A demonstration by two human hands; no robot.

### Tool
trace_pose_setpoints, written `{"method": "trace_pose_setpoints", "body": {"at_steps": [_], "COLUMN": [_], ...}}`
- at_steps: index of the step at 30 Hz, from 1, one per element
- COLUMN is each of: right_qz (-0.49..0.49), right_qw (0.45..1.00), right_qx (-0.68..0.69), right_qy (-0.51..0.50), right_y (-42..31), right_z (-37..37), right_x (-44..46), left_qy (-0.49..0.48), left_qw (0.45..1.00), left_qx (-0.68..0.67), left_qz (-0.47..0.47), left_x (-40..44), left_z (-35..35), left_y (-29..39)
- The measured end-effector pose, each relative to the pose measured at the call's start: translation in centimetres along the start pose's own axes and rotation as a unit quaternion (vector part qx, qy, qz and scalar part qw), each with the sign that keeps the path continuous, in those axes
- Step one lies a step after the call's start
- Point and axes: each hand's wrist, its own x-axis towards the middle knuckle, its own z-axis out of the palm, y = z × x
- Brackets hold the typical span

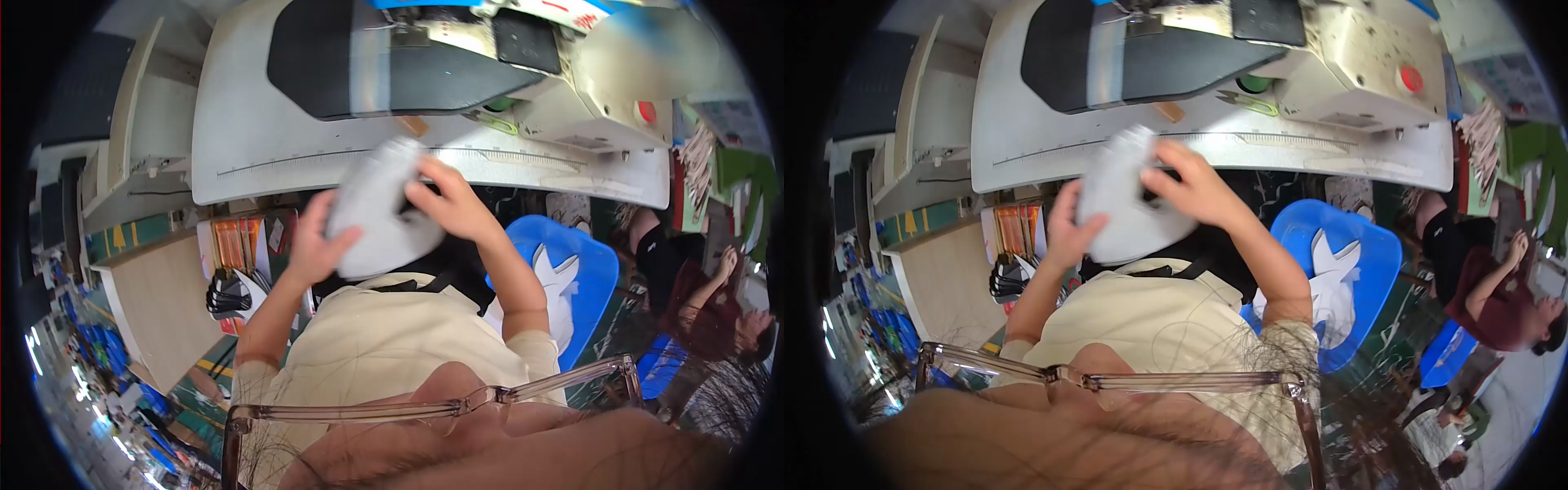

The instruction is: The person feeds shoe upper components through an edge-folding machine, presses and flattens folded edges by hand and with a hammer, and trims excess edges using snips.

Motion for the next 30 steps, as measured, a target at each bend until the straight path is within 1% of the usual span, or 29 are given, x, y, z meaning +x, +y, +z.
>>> {"method": "trace_pose_setpoints", "body": {"at_steps": [1,2,3,4,5,6,7,8,9,10,12,13,14,15,16,17,18,19,20,21,23,24,25,26,27,29,30], "right_qz": [-0.049,-0.086,-0.066,-0.022,-0.048,-0.062,-0.077,-0.085,-0.126,-0.165,-0.181,-0.194,-0.148,-0.141,-0.07,0.002,0.009,-0.024,-0.054,-0.048,0.014,0.008,0.008,0.05,0.092,0.076,0.107], "right_qw": [0.991,0.965,0.956,0.956,0.901,0.881,0.858,0.857,0.863,0.865,0.864,0.861,0.88,0.876,0.906,0.929,0.925,0.895,0.862,0.86,0.825,0.808,0.81,0.804,0.795,0.791,0.805], "right_qx": [-0.115,-0.233,-0.277,-0.29,-0.428,-0.461,-0.491,-0.492,-0.466,-0.439,-0.43,-0.421,-0.408,-0.414,-0.371,-0.324,-0.331,-0.395,-0.455,-0.457,-0.496,-0.521,-0.517,-0.534,-0.55,-0.558,-0.544], "right_qy": [0.051,0.089,0.066,0.046,0.044,0.087,0.13,0.125,0.151,0.178,0.192,0.208,0.195,0.201,0.19,0.179,0.188,0.205,0.216,0.22,0.27,0.276,0.277,0.258,0.238,0.24,0.21], "right_y": [2.0,3.1,4.1,6.8,9.2,11.3,11.7,12.1,11.9,11.7,12.1,12.6,13.3,12.2,9.9,8.2,7.3,6.6,6.3,6.3,6.8,7.6,7.4,7.0,6.7,6.4,6.2], "right_z": [0.6,0.5,0.4,1.0,1.3,1.5,1.3,1.0,0.6,0.2,-1.1,-1.9,-2.6,-3.1,-3.4,-3.5,-3.8,-4.2,-4.7,-5.3,-6.4,-6.6,-6.3,-6.0,-5.8,-5.8,-6.3], "right_x": [2.2,4.5,6.3,7.7,8.6,9.1,9.7,10.4,11.0,11.4,11.1,10.6,9.8,8.8,7.0,5.1,3.3,1.8,0.6,-0.1,-1.2,-1.0,-0.9,-0.8,-0.7,-0.5,-0.6], "left_qy": [0.075,0.122,0.167,0.18,0.191,0.199,0.183,0.165,0.172,0.141,0.061,0.053,0.017,-0.02,-0.05,-0.065,-0.064,-0.062,-0.066,-0.074,-0.106,-0.106,-0.062,-0.017,-0.017,0.092,0.096], "left_qw": [0.993,0.982,0.97,0.97,0.971,0.968,0.97,0.972,0.97,0.97,0.965,0.965,0.962,0.956,0.962,0.96,0.98,0.988,0.989,0.989,0.986,0.986,0.976,0.946,0.945,0.893,0.893], "left_qx": [-0.074,-0.118,-0.15,-0.139,-0.128,-0.131,-0.145,-0.157,-0.16,-0.187,-0.245,-0.247,-0.25,-0.251,-0.22,-0.221,-0.11,0.003,0.072,0.072,0.081,0.083,0.205,0.323,0.326,0.42,0.419], "left_qz": [-0.044,-0.088,-0.093,-0.082,-0.072,-0.072,-0.067,-0.06,-0.058,-0.065,-0.073,-0.074,-0.112,-0.149,-0.156,-0.159,-0.153,-0.141,-0.108,-0.109,-0.096,-0.098,-0.045,0.009,0.008,0.133,0.134], "left_x": [-0.7,-1.3,-1.7,-2.1,-2.3,-2.3,-2.1,-1.6,-0.9,0.0,2.4,3.7,5.1,6.6,8.2,9.1,10.2,11.1,11.5,12.2,13.2,13.2,13.4,13.5,13.7,14.7,14.9], "left_z": [-1.7,-4.0,-5.7,-7.5,-8.7,-9.2,-9.6,-9.8,-9.8,-9.4,-8.4,-7.9,-7.3,-6.8,-7.0,-7.0,-7.0,-6.8,-6.7,-6.4,-6.0,-5.5,-4.5,-3.6,-3.0,-2.0,-1.1], "left_y": [-0.2,-1.3,-1.7,-2.1,-2.4,-1.9,-1.1,-0.6,-0.4,-0.3,-0.6,-1.0,-1.5,-2.3,-4.5,-5.1,-5.5,-5.6,-5.6,-5.9,-7.0,-6.2,-4.9,-4.0,-4.0,-4.2,-3.8]}}
